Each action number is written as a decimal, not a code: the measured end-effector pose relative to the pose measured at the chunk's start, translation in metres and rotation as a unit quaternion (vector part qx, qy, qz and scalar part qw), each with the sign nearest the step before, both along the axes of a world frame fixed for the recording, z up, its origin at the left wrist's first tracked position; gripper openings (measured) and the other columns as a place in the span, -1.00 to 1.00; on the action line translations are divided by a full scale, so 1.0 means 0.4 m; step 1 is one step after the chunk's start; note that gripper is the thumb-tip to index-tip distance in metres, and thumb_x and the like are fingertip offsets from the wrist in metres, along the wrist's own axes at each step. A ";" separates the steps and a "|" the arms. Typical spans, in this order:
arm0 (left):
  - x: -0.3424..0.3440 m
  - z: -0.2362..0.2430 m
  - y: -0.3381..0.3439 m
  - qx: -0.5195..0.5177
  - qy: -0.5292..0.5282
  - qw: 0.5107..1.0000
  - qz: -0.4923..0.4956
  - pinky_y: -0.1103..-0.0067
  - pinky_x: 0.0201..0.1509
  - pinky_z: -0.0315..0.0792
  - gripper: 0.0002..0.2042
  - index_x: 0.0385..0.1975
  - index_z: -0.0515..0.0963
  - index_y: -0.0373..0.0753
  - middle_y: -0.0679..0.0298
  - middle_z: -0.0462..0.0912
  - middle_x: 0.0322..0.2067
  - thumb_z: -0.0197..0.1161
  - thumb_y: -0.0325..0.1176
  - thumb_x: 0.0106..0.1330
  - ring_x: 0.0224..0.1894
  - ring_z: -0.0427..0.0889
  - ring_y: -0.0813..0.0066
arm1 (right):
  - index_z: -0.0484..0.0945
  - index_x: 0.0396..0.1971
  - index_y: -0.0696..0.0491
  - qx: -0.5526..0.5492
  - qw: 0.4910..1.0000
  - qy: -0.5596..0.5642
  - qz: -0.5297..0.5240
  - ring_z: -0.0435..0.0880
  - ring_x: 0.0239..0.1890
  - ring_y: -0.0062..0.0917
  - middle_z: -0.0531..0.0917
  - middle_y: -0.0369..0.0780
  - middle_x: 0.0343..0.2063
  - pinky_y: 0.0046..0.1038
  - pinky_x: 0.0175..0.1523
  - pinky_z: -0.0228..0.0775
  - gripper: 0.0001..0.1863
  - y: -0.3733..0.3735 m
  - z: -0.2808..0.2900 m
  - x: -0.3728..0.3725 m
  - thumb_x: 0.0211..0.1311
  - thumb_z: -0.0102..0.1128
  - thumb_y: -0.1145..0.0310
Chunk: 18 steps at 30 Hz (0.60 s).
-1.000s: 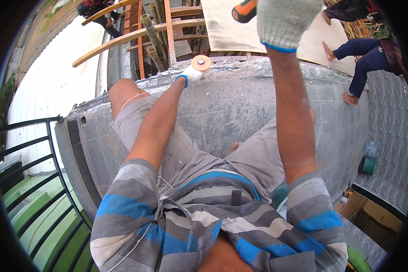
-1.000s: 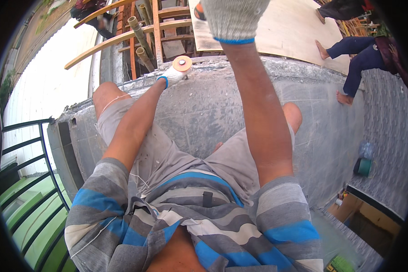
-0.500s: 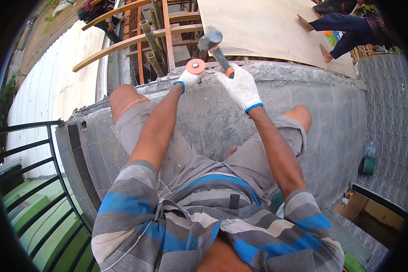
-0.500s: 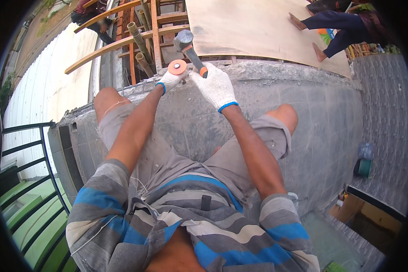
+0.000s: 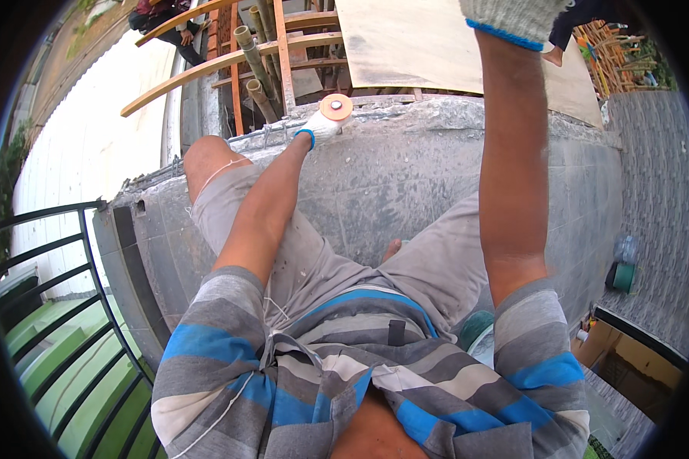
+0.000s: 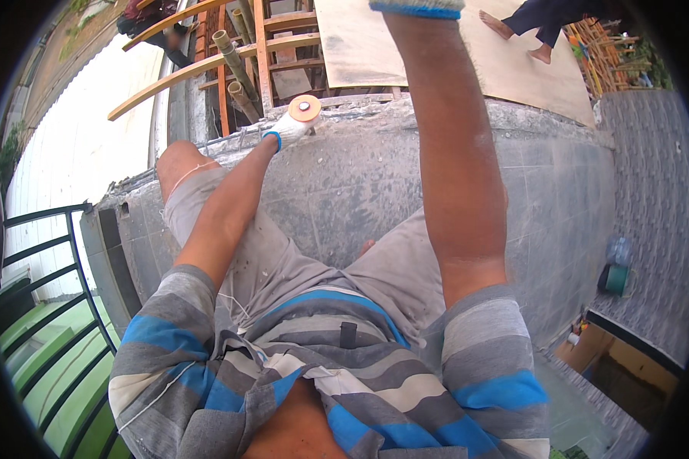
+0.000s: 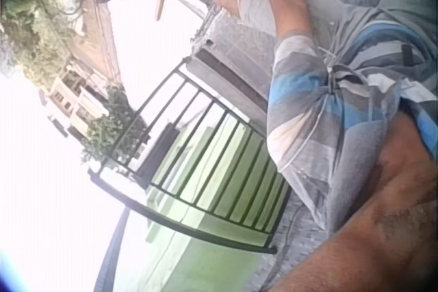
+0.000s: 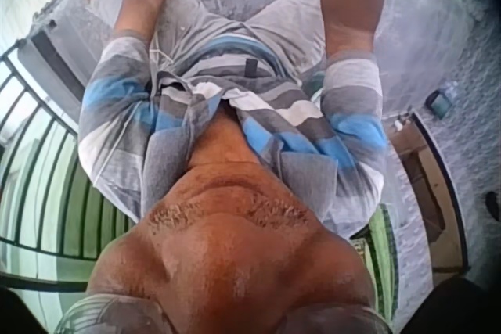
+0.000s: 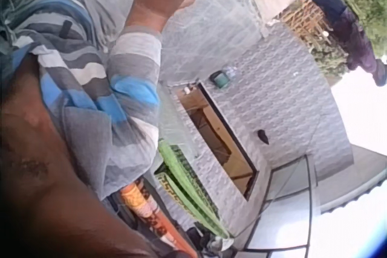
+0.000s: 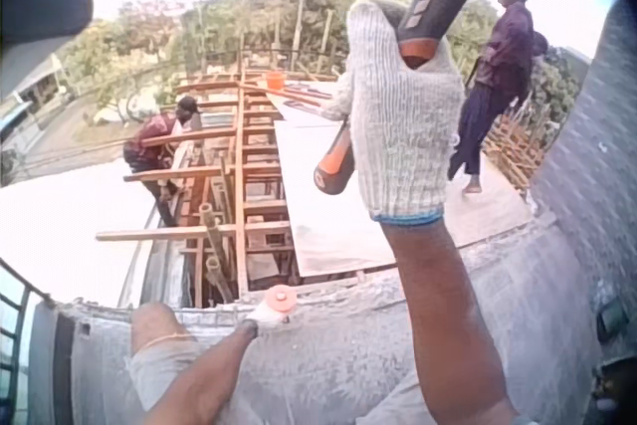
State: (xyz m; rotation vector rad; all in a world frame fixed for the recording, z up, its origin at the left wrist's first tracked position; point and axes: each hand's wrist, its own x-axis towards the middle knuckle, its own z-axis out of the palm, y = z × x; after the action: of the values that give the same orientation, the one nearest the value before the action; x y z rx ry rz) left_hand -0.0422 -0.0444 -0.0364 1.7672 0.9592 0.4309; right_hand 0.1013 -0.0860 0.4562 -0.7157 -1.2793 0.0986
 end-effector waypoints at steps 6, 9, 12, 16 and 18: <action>0.010 -0.014 0.003 0.023 -0.061 0.998 -0.018 0.42 0.27 0.49 -0.63 0.14 0.59 -0.19 0.23 0.70 0.03 0.39 -0.20 0.43 0.06 0.62 0.36 | 0.65 -0.11 0.12 -0.636 0.720 -0.248 -0.129 0.74 -0.11 0.07 0.74 0.09 -0.27 -0.08 -0.03 0.58 -0.57 -0.185 -0.653 -0.043 0.39 0.35 0.02; 0.013 -0.016 -0.003 0.180 -0.104 0.978 -0.034 0.33 0.28 0.47 -0.65 0.05 0.55 -0.13 0.21 0.63 -0.04 0.44 -0.34 0.29 0.09 0.60 0.25 | 0.66 -0.17 0.10 -0.668 0.690 -0.261 -0.099 0.74 -0.08 0.01 0.75 0.04 -0.23 -0.10 0.04 0.55 -0.57 -0.280 -0.849 -0.037 0.32 0.35 -0.01; 0.014 -0.030 -0.016 0.007 -0.105 0.994 0.014 0.39 0.25 0.48 -0.64 0.07 0.54 -0.13 0.23 0.63 -0.03 0.43 -0.33 0.30 0.07 0.59 0.29 | 0.65 -0.17 0.11 -0.684 0.690 -0.233 -0.031 0.74 -0.14 -0.05 0.74 0.03 -0.27 -0.15 0.00 0.54 -0.54 -0.285 -0.814 -0.014 0.32 0.36 -0.04; 0.023 -0.065 0.005 0.048 -0.009 0.999 0.007 0.43 0.36 0.46 -0.63 0.19 0.54 -0.23 0.22 0.66 0.16 0.35 -0.28 0.45 0.22 0.60 0.30 | 0.70 -0.11 0.13 -0.597 0.760 -0.250 -0.054 0.74 -0.16 -0.05 0.74 0.04 -0.27 -0.14 -0.02 0.55 -0.49 -0.209 -0.534 -0.009 0.33 0.35 -0.08; 0.023 -0.083 0.010 0.044 -0.028 0.999 0.001 0.38 0.42 0.41 -0.66 0.18 0.57 -0.20 0.15 0.68 0.18 0.25 -0.32 0.46 0.25 0.60 0.24 | 0.70 -0.18 0.15 -0.523 0.813 -0.240 -0.093 0.73 -0.35 -0.25 0.73 -0.06 -0.41 -0.25 -0.19 0.57 -0.53 -0.154 -0.362 -0.008 0.35 0.38 -0.03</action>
State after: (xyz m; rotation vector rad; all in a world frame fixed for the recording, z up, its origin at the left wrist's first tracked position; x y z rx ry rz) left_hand -0.0330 -0.0405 -0.0696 1.8247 0.9151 0.5284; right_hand 0.0983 -0.1475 0.3112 -1.9101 -1.5924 0.5171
